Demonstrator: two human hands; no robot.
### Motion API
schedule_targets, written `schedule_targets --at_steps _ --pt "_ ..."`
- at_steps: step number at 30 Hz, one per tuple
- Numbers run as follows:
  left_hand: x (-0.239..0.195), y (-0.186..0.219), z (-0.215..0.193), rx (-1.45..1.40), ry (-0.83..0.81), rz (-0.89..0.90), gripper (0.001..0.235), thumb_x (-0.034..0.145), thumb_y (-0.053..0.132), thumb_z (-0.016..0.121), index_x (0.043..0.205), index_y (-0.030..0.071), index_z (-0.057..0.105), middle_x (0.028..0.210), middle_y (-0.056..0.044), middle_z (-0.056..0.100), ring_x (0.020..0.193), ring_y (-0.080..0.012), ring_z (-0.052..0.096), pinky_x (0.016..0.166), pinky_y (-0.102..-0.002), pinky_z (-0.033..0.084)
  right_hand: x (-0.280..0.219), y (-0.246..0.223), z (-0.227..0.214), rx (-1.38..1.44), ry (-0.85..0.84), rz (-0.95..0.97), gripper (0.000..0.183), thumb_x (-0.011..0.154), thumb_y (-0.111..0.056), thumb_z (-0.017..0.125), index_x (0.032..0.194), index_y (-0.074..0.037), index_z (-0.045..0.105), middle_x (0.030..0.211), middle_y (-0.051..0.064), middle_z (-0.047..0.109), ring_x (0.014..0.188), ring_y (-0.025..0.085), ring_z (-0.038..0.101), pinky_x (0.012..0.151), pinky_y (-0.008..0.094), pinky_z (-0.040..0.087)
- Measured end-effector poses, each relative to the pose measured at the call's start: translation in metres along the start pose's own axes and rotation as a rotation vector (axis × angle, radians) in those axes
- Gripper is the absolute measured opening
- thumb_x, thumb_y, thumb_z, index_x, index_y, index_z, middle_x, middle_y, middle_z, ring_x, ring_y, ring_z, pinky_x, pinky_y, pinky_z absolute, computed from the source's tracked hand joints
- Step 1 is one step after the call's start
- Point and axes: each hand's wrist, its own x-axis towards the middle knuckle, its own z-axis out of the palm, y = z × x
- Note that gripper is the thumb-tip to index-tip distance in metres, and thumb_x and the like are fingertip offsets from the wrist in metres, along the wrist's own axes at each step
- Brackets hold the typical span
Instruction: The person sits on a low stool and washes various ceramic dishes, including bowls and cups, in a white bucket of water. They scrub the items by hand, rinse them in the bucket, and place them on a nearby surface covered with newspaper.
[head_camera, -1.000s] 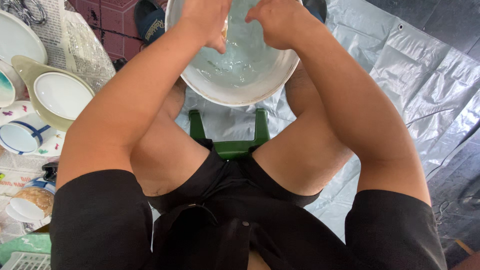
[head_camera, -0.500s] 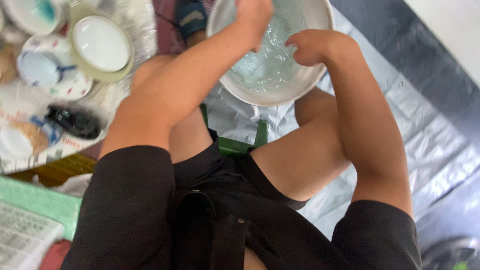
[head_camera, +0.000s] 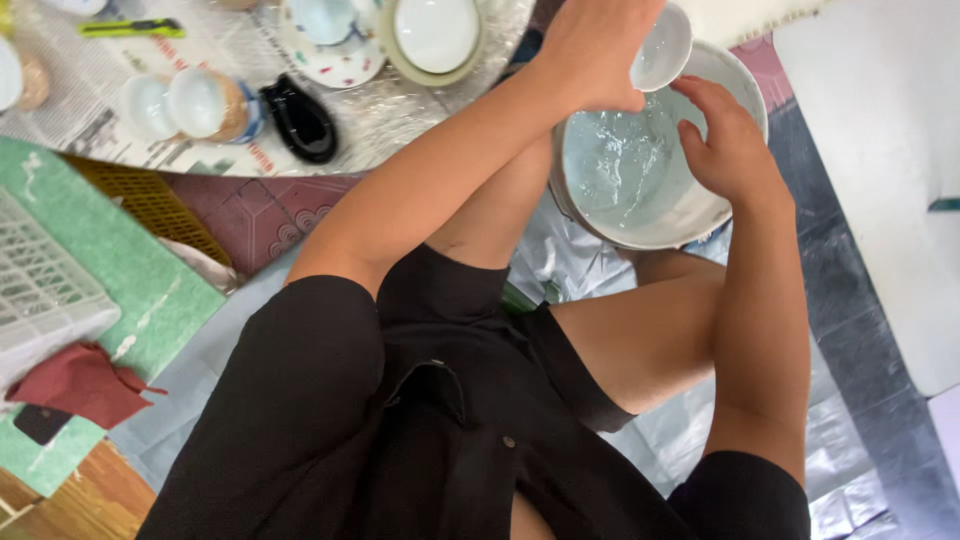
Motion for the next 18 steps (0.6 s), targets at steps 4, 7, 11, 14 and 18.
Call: schedule_targets --at_steps 4,7,11,14,18 --pt "-0.045 -0.019 -0.080 -0.047 0.020 -0.154 0.076 0.062 0.039 0.098 0.118 0.003 0.061 0.106 -0.019 0.071 0.097 -0.0408 0.068 0.079 -0.049 0.055 0.000 -0.047 0.000 0.164 0.094 -0.061 0.047 0.102 0.003 0.057 0.148 -0.006 0.055 0.159 0.014 0.051 0.144 0.030 0.054 0.109 0.041 0.052" --pt "-0.094 -0.040 -0.144 -0.036 0.119 -0.228 0.078 0.068 0.040 0.099 0.121 0.000 0.060 0.108 -0.021 0.070 0.096 -0.0392 0.069 0.079 -0.047 0.055 0.000 -0.077 0.009 0.235 0.163 -0.096 0.046 0.104 0.004 0.056 0.148 -0.008 0.054 0.161 0.012 0.050 0.146 0.026 0.055 0.108 0.037 0.056" --pt "-0.169 -0.065 -0.226 0.000 0.213 -0.235 0.064 0.076 0.035 0.098 0.122 0.002 0.068 0.108 -0.019 0.074 0.098 -0.0355 0.072 0.085 -0.045 0.058 0.014 -0.117 0.031 0.392 0.215 -0.163 0.045 0.108 0.005 0.055 0.150 -0.008 0.052 0.164 0.010 0.046 0.145 0.021 0.054 0.107 0.032 0.055" --pt "-0.225 -0.077 -0.279 -0.007 0.214 -0.563 0.054 0.078 0.038 0.094 0.111 0.002 0.072 0.098 -0.013 0.077 0.088 -0.0276 0.077 0.077 -0.040 0.059 0.034 -0.150 0.047 0.494 0.204 -0.268 0.038 0.109 0.006 0.056 0.145 -0.007 0.053 0.159 0.008 0.044 0.141 0.018 0.053 0.104 0.028 0.053" --pt "-0.292 -0.100 -0.330 0.117 0.207 -0.925 0.051 0.081 0.046 0.089 0.102 0.003 0.072 0.088 -0.013 0.073 0.076 -0.0275 0.074 0.069 -0.039 0.058 0.051 -0.206 0.078 0.491 0.112 -0.342 0.036 0.109 0.005 0.057 0.143 -0.009 0.054 0.157 0.007 0.047 0.140 0.018 0.054 0.108 0.030 0.053"
